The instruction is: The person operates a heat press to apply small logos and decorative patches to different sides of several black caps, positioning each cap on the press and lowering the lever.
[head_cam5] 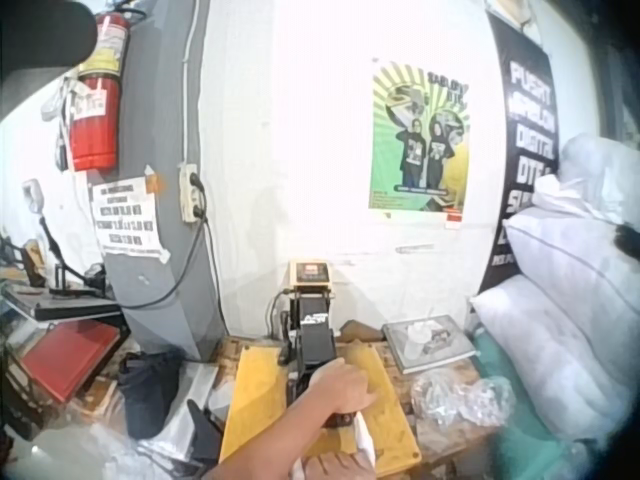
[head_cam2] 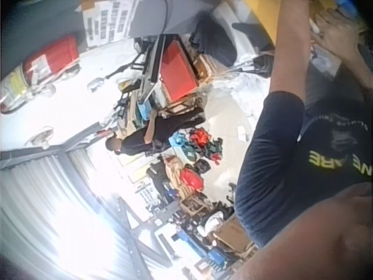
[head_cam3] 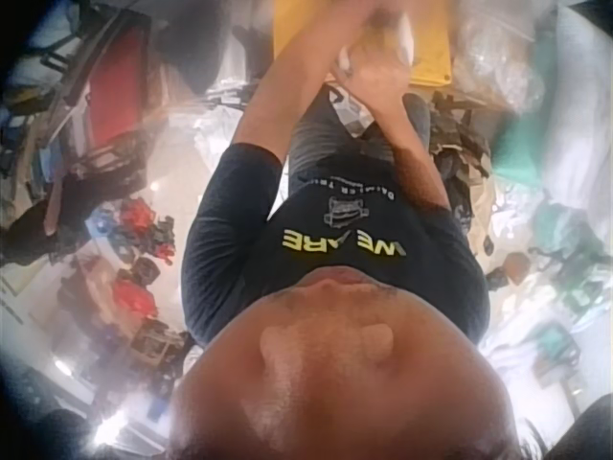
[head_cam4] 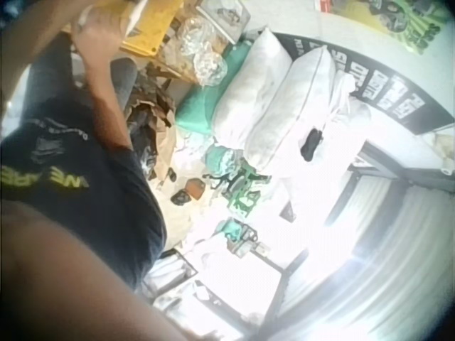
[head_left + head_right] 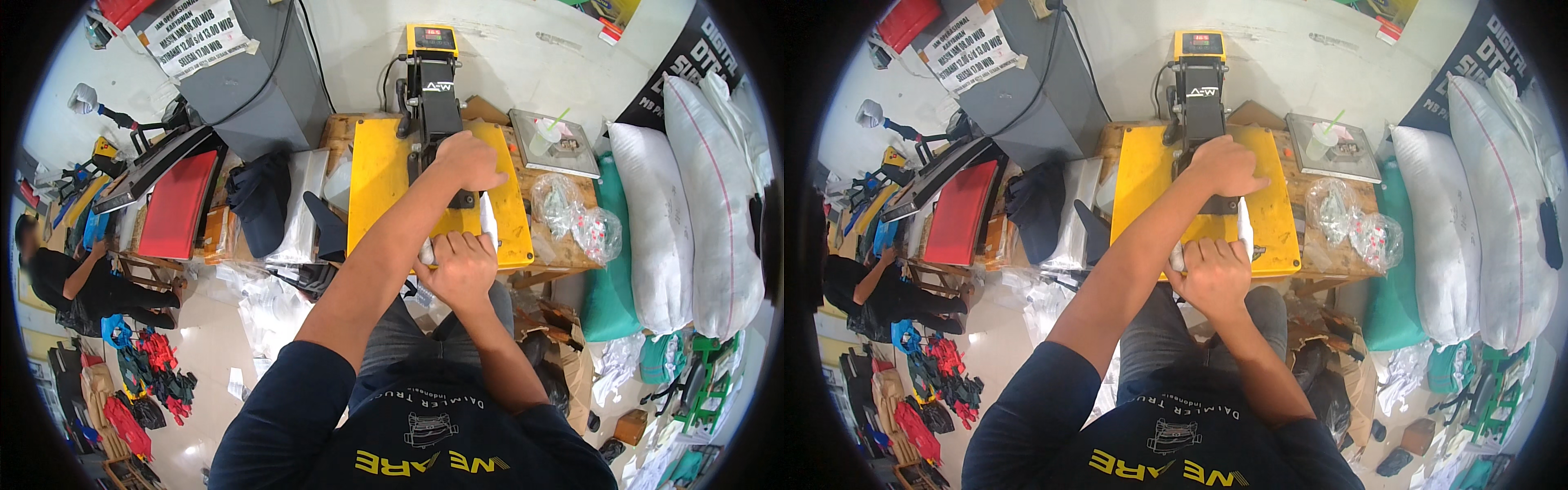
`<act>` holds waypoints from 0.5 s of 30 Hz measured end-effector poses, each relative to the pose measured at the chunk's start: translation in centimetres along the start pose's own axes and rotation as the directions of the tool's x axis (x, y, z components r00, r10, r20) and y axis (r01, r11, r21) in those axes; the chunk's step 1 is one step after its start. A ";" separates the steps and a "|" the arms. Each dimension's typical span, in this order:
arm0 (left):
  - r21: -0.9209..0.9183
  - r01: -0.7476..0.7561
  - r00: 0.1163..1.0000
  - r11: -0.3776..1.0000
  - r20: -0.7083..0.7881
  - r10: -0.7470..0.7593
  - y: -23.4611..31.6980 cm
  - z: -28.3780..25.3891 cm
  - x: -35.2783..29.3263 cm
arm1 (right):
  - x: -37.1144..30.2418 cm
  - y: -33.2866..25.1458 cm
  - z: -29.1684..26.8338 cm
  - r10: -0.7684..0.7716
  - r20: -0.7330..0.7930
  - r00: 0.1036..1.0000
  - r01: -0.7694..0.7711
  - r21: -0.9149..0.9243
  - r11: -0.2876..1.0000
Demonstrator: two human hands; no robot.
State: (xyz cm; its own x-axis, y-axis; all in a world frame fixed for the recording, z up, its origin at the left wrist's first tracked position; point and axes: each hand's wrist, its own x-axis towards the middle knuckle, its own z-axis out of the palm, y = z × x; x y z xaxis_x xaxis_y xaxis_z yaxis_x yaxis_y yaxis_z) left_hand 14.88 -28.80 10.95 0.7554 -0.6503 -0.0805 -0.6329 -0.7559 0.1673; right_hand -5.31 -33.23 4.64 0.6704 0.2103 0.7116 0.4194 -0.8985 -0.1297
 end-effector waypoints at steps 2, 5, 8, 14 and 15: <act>0.005 -0.013 1.000 1.000 -0.004 0.013 -0.1 0.2 0.1 | 0.0 0.0 0.0 0.000 0.001 1.000 0.000 0.003 1.000; -0.025 -0.013 0.999 1.000 -0.031 0.012 -0.3 0.7 0.3 | 0.0 0.0 -0.1 0.007 0.005 1.000 -0.007 0.002 1.000; -0.040 -0.021 0.999 0.999 -0.038 0.020 -0.5 1.1 0.6 | 0.0 -0.1 -0.1 0.012 0.013 1.000 -0.011 -0.005 1.000; -0.044 -0.029 0.999 0.999 -0.026 0.028 -0.6 1.2 0.8 | -0.1 0.0 0.0 0.003 0.016 1.000 -0.003 -0.005 1.000; -0.040 -0.033 0.999 0.999 -0.025 0.032 -0.6 1.2 0.8 | 0.0 0.1 0.0 -0.006 0.005 1.000 0.006 0.000 1.000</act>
State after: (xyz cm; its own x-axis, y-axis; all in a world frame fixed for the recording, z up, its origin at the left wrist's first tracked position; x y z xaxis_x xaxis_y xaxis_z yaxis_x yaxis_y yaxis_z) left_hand 15.64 -28.99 9.57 0.7385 -0.6724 -0.0506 -0.6504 -0.7301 0.2094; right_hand -5.33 -33.29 4.61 0.6712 0.2176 0.7086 0.4233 -0.8973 -0.1254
